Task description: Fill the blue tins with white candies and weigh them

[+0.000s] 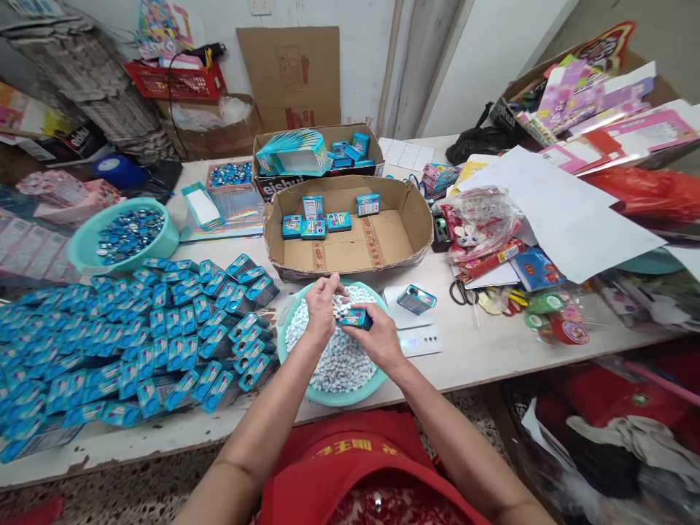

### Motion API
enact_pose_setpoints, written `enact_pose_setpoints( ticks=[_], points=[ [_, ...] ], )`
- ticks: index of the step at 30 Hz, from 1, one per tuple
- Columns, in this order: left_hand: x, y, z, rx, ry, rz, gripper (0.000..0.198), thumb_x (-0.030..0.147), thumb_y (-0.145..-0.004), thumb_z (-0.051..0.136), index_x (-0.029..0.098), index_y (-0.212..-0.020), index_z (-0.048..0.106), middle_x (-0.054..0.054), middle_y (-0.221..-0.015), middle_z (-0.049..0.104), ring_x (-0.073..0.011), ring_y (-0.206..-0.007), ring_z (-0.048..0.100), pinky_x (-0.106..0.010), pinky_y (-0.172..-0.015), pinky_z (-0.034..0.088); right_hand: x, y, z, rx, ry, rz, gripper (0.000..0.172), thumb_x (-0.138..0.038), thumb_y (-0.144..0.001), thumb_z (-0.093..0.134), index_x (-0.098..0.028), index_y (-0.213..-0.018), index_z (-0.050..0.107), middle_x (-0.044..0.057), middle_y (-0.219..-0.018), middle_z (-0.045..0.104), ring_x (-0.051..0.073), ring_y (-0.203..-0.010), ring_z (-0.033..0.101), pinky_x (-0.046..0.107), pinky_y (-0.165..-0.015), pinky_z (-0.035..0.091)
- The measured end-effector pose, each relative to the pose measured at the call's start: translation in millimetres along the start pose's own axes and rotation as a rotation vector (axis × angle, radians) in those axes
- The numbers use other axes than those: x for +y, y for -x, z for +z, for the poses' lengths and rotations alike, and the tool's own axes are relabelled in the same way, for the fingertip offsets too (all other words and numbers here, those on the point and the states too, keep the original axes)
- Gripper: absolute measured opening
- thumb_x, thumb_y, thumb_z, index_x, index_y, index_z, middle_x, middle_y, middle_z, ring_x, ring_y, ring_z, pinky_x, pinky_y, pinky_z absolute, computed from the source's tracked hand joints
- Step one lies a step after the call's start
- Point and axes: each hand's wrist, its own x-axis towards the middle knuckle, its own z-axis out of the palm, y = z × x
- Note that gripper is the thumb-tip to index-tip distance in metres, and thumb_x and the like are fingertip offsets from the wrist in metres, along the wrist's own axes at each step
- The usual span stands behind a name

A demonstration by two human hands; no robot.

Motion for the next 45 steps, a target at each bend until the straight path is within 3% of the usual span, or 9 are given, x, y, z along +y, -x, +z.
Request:
enact_pose_setpoints(
  ticks=[12, 16, 19, 21, 24, 31, 38, 42, 45],
  points=[
    [6.9, 5.8, 11.2, -0.086, 0.015, -0.033, 0.045, 0.052, -0.072, 0.066, 0.017, -0.051, 0.045, 0.002, -0.045, 0.047, -0.0082, -0.04, 0.046, -0.021, -0.039, 0.03, -0.3, -8.9, -3.6, 0.02, -0.054, 0.073, 0.035, -0.034, -0.063, 0.075, -0.022, -0.093, 0.063, 0.003, -0.092, 0.069, 0.023, -0.087, 0.061, 0.035, -0.078, 0.046],
    [3.8, -9.1, -5.7, 0.012, 0.034, -0.023, 0.048, 0.056, -0.073, 0.061, 0.019, -0.053, 0.041, 0.004, -0.045, 0.042, -0.006, -0.036, 0.035, -0.021, -0.036, 0.022, 7.8, -5.0, -11.1, 0.006, -0.221, 0.149, 0.04, -0.034, -0.057, 0.079, -0.021, -0.092, 0.064, 0.003, -0.09, 0.068, 0.022, -0.084, 0.062, 0.035, -0.077, 0.048],
    [-17.2, -26.5, -32.8, 0.009, -0.325, 0.045, 0.045, 0.055, -0.079, 0.053, 0.019, -0.054, 0.048, 0.0, -0.05, 0.05, -0.0108, -0.045, 0.046, -0.024, -0.044, 0.035, 16.1, 5.0, -22.3, 0.045, -0.312, 0.191, 0.044, -0.037, -0.057, 0.08, -0.021, -0.095, 0.063, 0.003, -0.094, 0.067, 0.022, -0.085, 0.062, 0.035, -0.078, 0.048],
    [-38.0, -34.3, -49.0, -0.129, -0.707, 0.146, 0.036, 0.047, -0.082, 0.051, 0.019, -0.061, 0.059, -0.004, -0.067, 0.062, -0.0175, -0.068, 0.058, -0.03, -0.067, 0.047, 20.9, 11.3, -29.0, 0.079, -0.319, 0.208, 0.044, -0.037, -0.057, 0.081, -0.021, -0.095, 0.063, 0.004, -0.094, 0.067, 0.022, -0.086, 0.062, 0.036, -0.079, 0.048],
    [-66.2, -35.8, -58.9, -0.375, -1.174, 0.306, 0.024, 0.036, -0.085, 0.05, 0.019, -0.09, 0.067, -0.009, -0.106, 0.064, -0.0249, -0.106, 0.054, -0.039, -0.097, 0.038, 24.0, 15.5, -35.7, 0.106, -0.291, 0.226, 0.043, -0.037, -0.057, 0.081, -0.021, -0.092, 0.064, 0.004, -0.09, 0.068, 0.022, -0.084, 0.062, 0.036, -0.079, 0.049],
    [-78.3, -20.3, -46.9, -0.456, -1.643, 0.183, 0.036, 0.046, -0.089, 0.041, 0.02, -0.099, 0.063, -0.01, -0.102, 0.062, -0.025, -0.097, 0.054, -0.036, -0.086, 0.04, 20.0, 12.3, -41.4, 0.171, -0.286, 0.263, 0.045, -0.039, -0.054, 0.081, -0.019, -0.09, 0.064, 0.003, -0.083, 0.068, 0.02, -0.077, 0.062, 0.035, -0.074, 0.05],
    [-71.9, -19.0, -52.0, -0.12, -0.944, -0.071, 0.029, 0.044, -0.075, 0.057, 0.019, -0.06, 0.056, 0.001, -0.054, 0.052, -0.014, -0.058, 0.052, -0.025, -0.06, 0.038, 16.8, 13.9, -42.6, 0.181, -0.224, 0.222, 0.043, -0.038, -0.056, 0.08, -0.019, -0.092, 0.063, 0.003, -0.086, 0.068, 0.02, -0.079, 0.062, 0.034, -0.075, 0.049],
    [-40.9, -7.0, -38.0, -0.056, -0.244, -0.328, 0.033, 0.048, -0.067, 0.063, 0.017, -0.065, 0.051, 0.004, -0.049, 0.047, -0.0072, -0.038, 0.038, -0.019, -0.039, 0.024, 16.0, 16.9, -36.3, 0.141, -0.118, 0.148, 0.039, -0.037, -0.062, 0.077, -0.021, -0.095, 0.063, 0.004, -0.093, 0.068, 0.021, -0.086, 0.063, 0.036, -0.08, 0.049],
    [-12.8, 5.0, -22.7, -0.08, 0.072, -0.349, 0.029, 0.041, -0.064, 0.066, 0.017, -0.07, 0.051, 0.004, -0.052, 0.049, -0.0071, -0.039, 0.042, -0.017, -0.037, 0.024, 13.5, 17.9, -26.5, 0.104, -0.029, 0.059, 0.036, -0.036, -0.064, 0.075, -0.022, -0.095, 0.064, 0.004, -0.096, 0.068, 0.023, -0.091, 0.062, 0.037, -0.083, 0.047]
  ],
)
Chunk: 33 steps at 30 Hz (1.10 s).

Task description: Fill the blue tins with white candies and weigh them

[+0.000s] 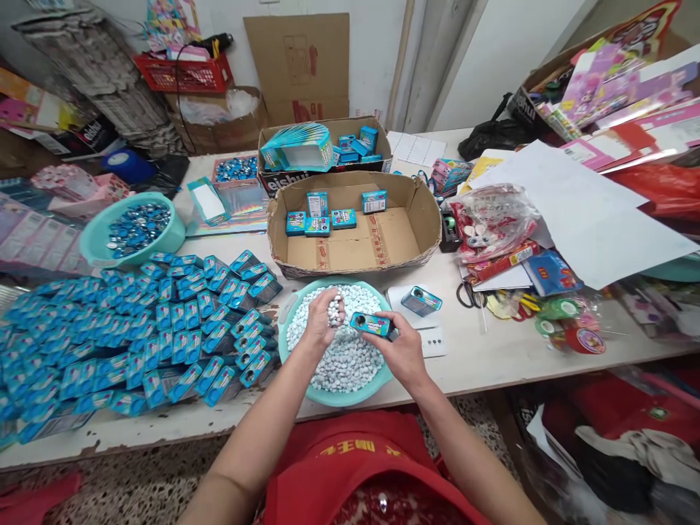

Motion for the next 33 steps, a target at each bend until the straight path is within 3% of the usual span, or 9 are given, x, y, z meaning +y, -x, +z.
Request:
enact_pose_setpoints(
  ticks=[4, 8, 16, 33],
  points=[
    [12.4, 13.3, 15.2, -0.048, 0.13, 0.124, 0.022, 0.034, -0.065, 0.065, 0.017, -0.071, 0.052, 0.002, -0.061, 0.056, -0.0099, -0.05, 0.054, -0.02, -0.046, 0.04, -6.8, 0.3, 13.7, -0.048, 0.099, -0.108, 0.032, -0.03, -0.065, 0.074, -0.022, -0.094, 0.063, 0.004, -0.095, 0.068, 0.024, -0.092, 0.061, 0.038, -0.083, 0.046],
    [12.7, 15.3, 19.4, -0.019, 0.109, 0.267, 0.023, 0.032, -0.067, 0.065, 0.017, -0.065, 0.049, 0.004, -0.059, 0.053, -0.0097, -0.051, 0.055, -0.024, -0.056, 0.046, -13.6, -1.7, 19.3, -0.075, 0.145, -0.14, 0.033, -0.026, -0.066, 0.075, -0.022, -0.096, 0.062, 0.004, -0.096, 0.067, 0.024, -0.093, 0.061, 0.038, -0.083, 0.046],
    [22.0, 17.8, 34.9, 0.114, 0.098, 0.323, 0.035, 0.041, -0.065, 0.071, 0.017, -0.064, 0.046, 0.005, -0.055, 0.05, -0.0078, -0.046, 0.051, -0.02, -0.049, 0.043, -27.7, -5.8, 18.5, -0.056, 0.138, -0.16, 0.031, -0.025, -0.066, 0.075, -0.022, -0.094, 0.062, 0.003, -0.093, 0.067, 0.024, -0.09, 0.061, 0.037, -0.081, 0.046],
    [23.6, 15.0, 43.9, 0.067, -0.039, 0.423, 0.03, 0.041, -0.071, 0.068, 0.017, -0.07, 0.05, 0.004, -0.057, 0.051, -0.0077, -0.048, 0.051, -0.02, -0.05, 0.043, -28.7, -13.3, 13.3, -0.056, -0.02, -0.077, 0.034, -0.031, -0.063, 0.076, -0.022, -0.093, 0.063, 0.003, -0.094, 0.068, 0.023, -0.091, 0.063, 0.036, -0.081, 0.047]
  ],
)
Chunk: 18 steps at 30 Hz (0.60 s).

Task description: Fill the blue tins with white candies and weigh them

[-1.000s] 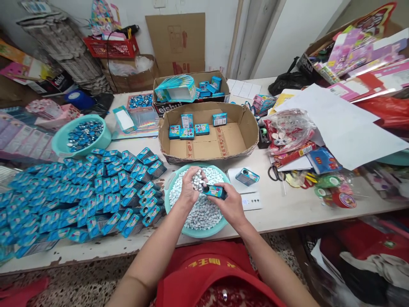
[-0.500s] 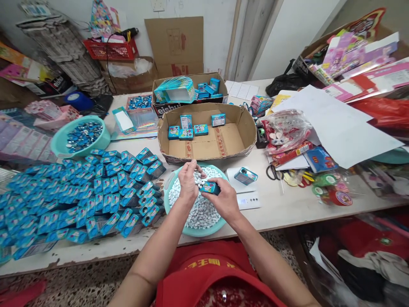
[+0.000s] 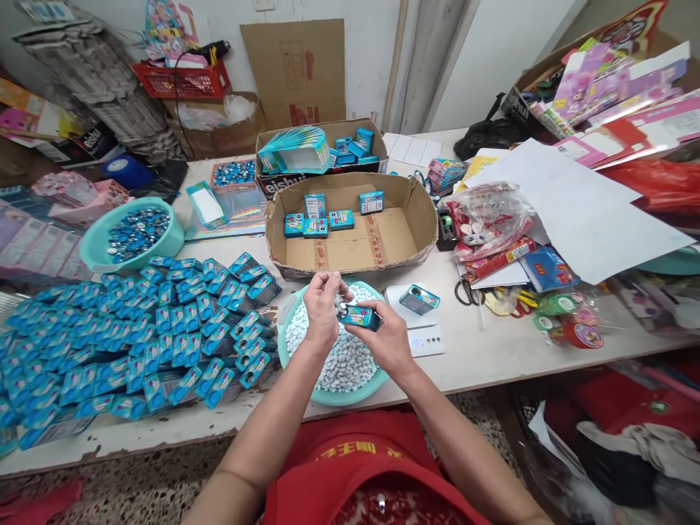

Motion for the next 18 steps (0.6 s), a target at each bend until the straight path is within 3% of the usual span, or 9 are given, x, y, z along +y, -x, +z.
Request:
enact_pose_setpoints(
  ticks=[6, 11, 18],
  points=[
    [-1.1, 0.1, 2.3, 0.038, -0.035, -0.016, 0.032, 0.042, -0.07, 0.069, 0.018, -0.068, 0.049, 0.005, -0.054, 0.047, -0.0052, -0.043, 0.042, -0.017, -0.04, 0.032, -6.0, 1.2, -1.2, 0.012, 0.03, -0.001, 0.032, -0.029, -0.063, 0.076, -0.022, -0.092, 0.063, 0.003, -0.094, 0.068, 0.022, -0.091, 0.062, 0.036, -0.081, 0.047],
    [-10.4, -1.4, 2.3, 0.022, -0.079, 0.048, 0.03, 0.04, -0.072, 0.068, 0.017, -0.067, 0.05, 0.005, -0.051, 0.048, -0.0063, -0.046, 0.045, -0.018, -0.047, 0.037, -1.2, 1.8, 0.7, 0.035, 0.085, -0.035, 0.032, -0.025, -0.062, 0.076, -0.023, -0.091, 0.063, 0.002, -0.091, 0.068, 0.023, -0.09, 0.062, 0.037, -0.082, 0.046],
    [-13.0, 2.0, 0.2, 0.01, -0.064, 0.018, 0.028, 0.04, -0.074, 0.066, 0.018, -0.07, 0.049, 0.006, -0.051, 0.046, -0.0057, -0.042, 0.043, -0.018, -0.043, 0.034, 9.9, 4.9, 3.8, 0.036, -0.01, 0.013, 0.033, -0.026, -0.064, 0.076, -0.023, -0.094, 0.063, 0.002, -0.095, 0.068, 0.023, -0.092, 0.062, 0.036, -0.083, 0.047]
  ],
)
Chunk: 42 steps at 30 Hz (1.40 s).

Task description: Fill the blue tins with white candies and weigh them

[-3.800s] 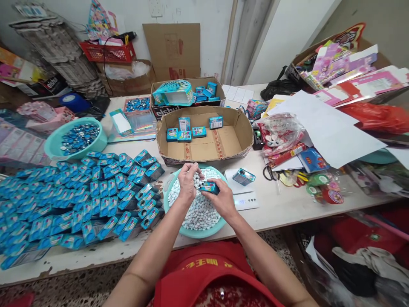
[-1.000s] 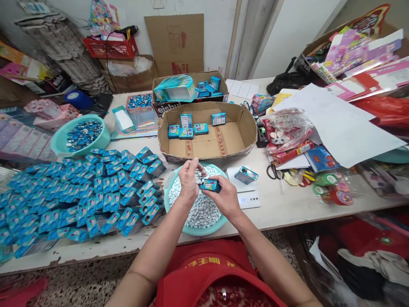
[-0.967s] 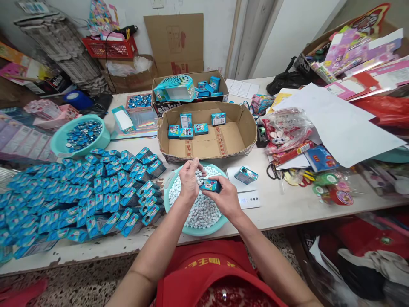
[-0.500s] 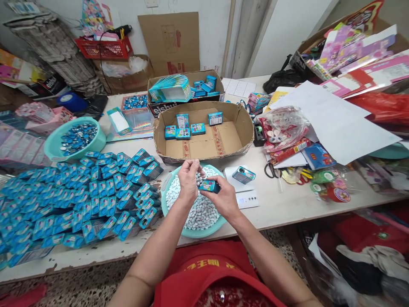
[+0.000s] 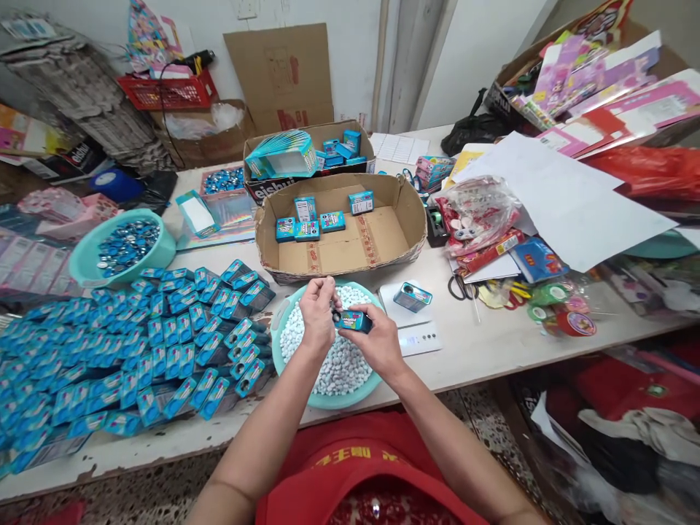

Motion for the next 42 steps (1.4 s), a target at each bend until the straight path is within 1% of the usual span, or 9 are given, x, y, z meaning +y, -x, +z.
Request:
enact_pose_setpoints(
  ticks=[8, 17, 22, 24, 26, 29, 34, 38, 42],
  points=[
    [6.7, 2.8, 2.7, 0.017, -0.04, 0.079, 0.027, 0.039, -0.076, 0.065, 0.018, -0.07, 0.048, 0.007, -0.046, 0.046, -0.0079, -0.043, 0.049, -0.019, -0.047, 0.039, 0.7, -0.8, 5.9, 0.012, -0.094, 0.027, 0.034, -0.028, -0.063, 0.077, -0.023, -0.093, 0.064, 0.002, -0.094, 0.067, 0.022, -0.092, 0.062, 0.036, -0.084, 0.048],
    [17.4, 10.5, 12.1, -0.071, -0.1, 0.142, 0.021, 0.034, -0.077, 0.064, 0.018, -0.071, 0.051, 0.007, -0.047, 0.046, -0.0072, -0.039, 0.042, -0.019, -0.041, 0.033, 2.2, 5.9, 4.3, 0.051, -0.209, 0.053, 0.038, -0.028, -0.059, 0.08, -0.023, -0.093, 0.064, 0.002, -0.094, 0.067, 0.021, -0.092, 0.062, 0.036, -0.085, 0.049],
    [-2.1, -19.9, -13.9, 0.101, -0.267, 0.2, 0.018, 0.037, -0.078, 0.057, 0.02, -0.074, 0.051, 0.005, -0.056, 0.049, -0.011, -0.049, 0.049, -0.023, -0.053, 0.041, 16.9, 7.7, -11.6, 0.067, -0.399, 0.214, 0.042, -0.033, -0.056, 0.08, -0.021, -0.092, 0.063, 0.001, -0.087, 0.068, 0.018, -0.08, 0.064, 0.033, -0.076, 0.052],
    [-19.3, -31.4, -33.7, 0.009, -0.571, 0.155, 0.016, 0.036, -0.076, 0.057, 0.021, -0.071, 0.054, 0.002, -0.059, 0.053, -0.0138, -0.057, 0.051, -0.025, -0.06, 0.042, 27.1, 9.1, -26.5, 0.142, -0.466, 0.29, 0.046, -0.034, -0.054, 0.081, -0.02, -0.093, 0.062, 0.001, -0.084, 0.068, 0.018, -0.076, 0.064, 0.032, -0.072, 0.053],
    [-37.7, -35.7, -51.2, -0.221, -0.916, 0.055, 0.012, 0.031, -0.068, 0.064, 0.02, -0.066, 0.058, -0.002, -0.065, 0.059, -0.018, -0.067, 0.054, -0.028, -0.067, 0.041, 38.9, 11.0, -43.7, 0.228, -0.503, 0.349, 0.049, -0.036, -0.053, 0.082, -0.019, -0.094, 0.061, 0.002, -0.082, 0.068, 0.018, -0.075, 0.064, 0.033, -0.07, 0.054],
    [-57.4, -31.7, -65.5, -0.448, -1.148, -0.023, 0.009, 0.024, -0.06, 0.068, 0.021, -0.065, 0.062, -0.005, -0.074, 0.063, -0.0228, -0.076, 0.055, -0.029, -0.071, 0.039, 55.9, 15.1, -69.6, 0.345, -0.486, 0.383, 0.05, -0.038, -0.053, 0.082, -0.018, -0.094, 0.061, 0.003, -0.082, 0.068, 0.019, -0.074, 0.064, 0.035, -0.069, 0.054],
    [-58.3, -28.6, -71.9, -0.419, -0.961, -0.123, 0.007, 0.019, -0.054, 0.068, 0.021, -0.059, 0.063, -0.001, -0.059, 0.059, -0.0167, -0.059, 0.05, -0.025, -0.058, 0.036, 84.6, 21.0, -109.9, 0.637, -0.415, 0.376, 0.052, -0.039, -0.051, 0.082, -0.016, -0.093, 0.06, 0.004, -0.082, 0.068, 0.019, -0.074, 0.063, 0.037, -0.07, 0.054],
    [-50.2, -34.8, -80.3, -0.208, -0.499, -0.437, 0.021, 0.023, -0.051, 0.074, 0.016, -0.067, 0.064, 0.002, -0.054, 0.054, -0.01, -0.047, 0.047, -0.02, -0.047, 0.035, 127.9, 20.2, -135.4, 0.861, -0.288, 0.333, 0.054, -0.04, -0.052, 0.08, -0.015, -0.094, 0.058, 0.005, -0.086, 0.065, 0.018, -0.078, 0.062, 0.037, -0.076, 0.052],
    [-44.9, -39.1, -81.4, -0.083, -0.069, -0.638, 0.02, 0.025, -0.059, 0.07, 0.015, -0.07, 0.057, 0.001, -0.057, 0.055, -0.0062, -0.043, 0.045, -0.014, -0.037, 0.03, 180.8, 19.8, -146.2, 0.926, -0.137, 0.384, 0.057, -0.045, -0.049, 0.078, -0.016, -0.093, 0.054, 0.004, -0.086, 0.062, 0.02, -0.08, 0.061, 0.038, -0.079, 0.051]
  ],
)
